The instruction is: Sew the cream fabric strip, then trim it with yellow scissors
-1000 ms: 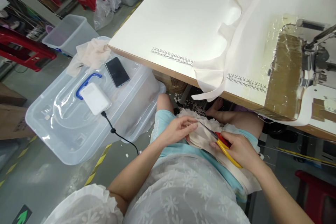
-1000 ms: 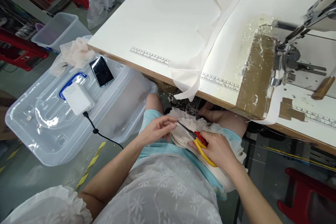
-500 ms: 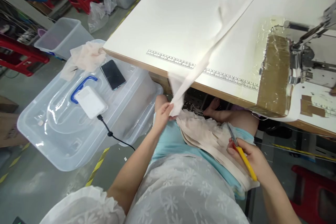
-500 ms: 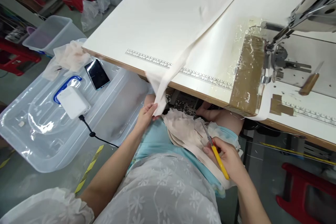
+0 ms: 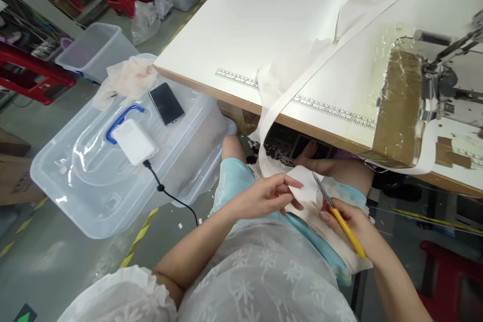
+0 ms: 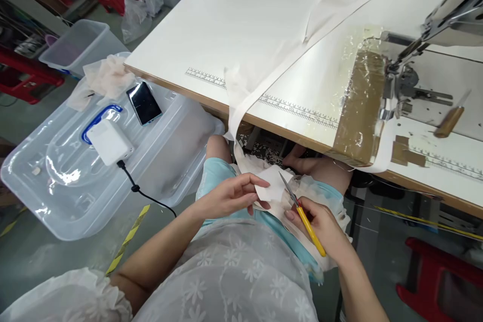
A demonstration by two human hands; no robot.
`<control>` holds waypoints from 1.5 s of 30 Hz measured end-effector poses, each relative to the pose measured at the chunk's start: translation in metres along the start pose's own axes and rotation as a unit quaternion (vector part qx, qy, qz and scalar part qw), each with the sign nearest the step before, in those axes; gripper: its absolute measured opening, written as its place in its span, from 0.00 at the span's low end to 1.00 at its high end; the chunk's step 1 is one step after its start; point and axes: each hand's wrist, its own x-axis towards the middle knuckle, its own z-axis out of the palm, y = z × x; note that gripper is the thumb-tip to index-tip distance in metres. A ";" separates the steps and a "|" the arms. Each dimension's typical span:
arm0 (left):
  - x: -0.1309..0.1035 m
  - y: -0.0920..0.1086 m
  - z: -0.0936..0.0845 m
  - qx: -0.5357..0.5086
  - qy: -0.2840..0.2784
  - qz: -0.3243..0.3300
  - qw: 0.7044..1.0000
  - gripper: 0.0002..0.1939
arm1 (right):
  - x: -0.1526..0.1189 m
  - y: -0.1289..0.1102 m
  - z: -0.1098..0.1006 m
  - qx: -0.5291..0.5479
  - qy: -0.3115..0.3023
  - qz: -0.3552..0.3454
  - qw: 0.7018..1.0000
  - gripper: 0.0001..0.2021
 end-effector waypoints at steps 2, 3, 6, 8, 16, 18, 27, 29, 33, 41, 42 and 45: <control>0.007 0.000 0.001 0.145 0.073 0.023 0.986 0.15 | -0.003 -0.002 -0.004 0.018 -0.019 0.011 1.000 0.21; 0.009 -0.001 0.001 0.216 0.109 0.042 0.969 0.16 | -0.004 -0.003 -0.005 0.026 -0.031 0.016 0.999 0.21; 0.009 -0.006 0.003 0.333 0.177 0.092 0.922 0.17 | -0.004 -0.007 -0.008 0.036 -0.065 0.012 0.997 0.21; 0.008 -0.008 0.005 0.331 0.197 0.094 0.918 0.17 | 0.000 -0.011 -0.009 0.044 -0.090 -0.004 0.995 0.20; 0.008 -0.003 0.005 -0.037 0.090 -0.076 0.992 0.26 | 0.015 -0.011 -0.008 0.061 -0.165 -0.044 0.983 0.21; 0.010 -0.002 0.004 -0.085 0.089 -0.096 0.988 0.28 | 0.016 -0.010 -0.008 0.066 -0.180 -0.048 0.980 0.22; 0.015 -0.010 -0.003 -0.114 0.098 -0.121 0.981 0.28 | 0.020 -0.010 -0.009 0.044 -0.202 -0.030 0.978 0.23; 0.016 -0.011 -0.004 -0.113 0.097 -0.120 0.982 0.28 | 0.020 -0.013 -0.009 0.038 -0.200 -0.030 0.979 0.23; 0.017 -0.009 -0.005 -0.105 0.100 -0.121 0.982 0.29 | 0.018 -0.019 -0.007 0.001 -0.174 -0.017 0.985 0.23; 0.018 -0.009 -0.005 -0.104 0.106 -0.112 0.983 0.29 | 0.014 -0.017 -0.004 -0.113 -0.101 -0.020 0.988 0.22; 0.018 -0.010 -0.005 -0.105 0.107 -0.112 0.982 0.29 | 0.014 -0.017 -0.003 -0.123 -0.091 -0.022 0.988 0.23; 0.016 -0.010 -0.007 -0.105 0.112 -0.111 0.982 0.29 | 0.014 -0.016 -0.002 -0.142 -0.076 -0.028 0.986 0.24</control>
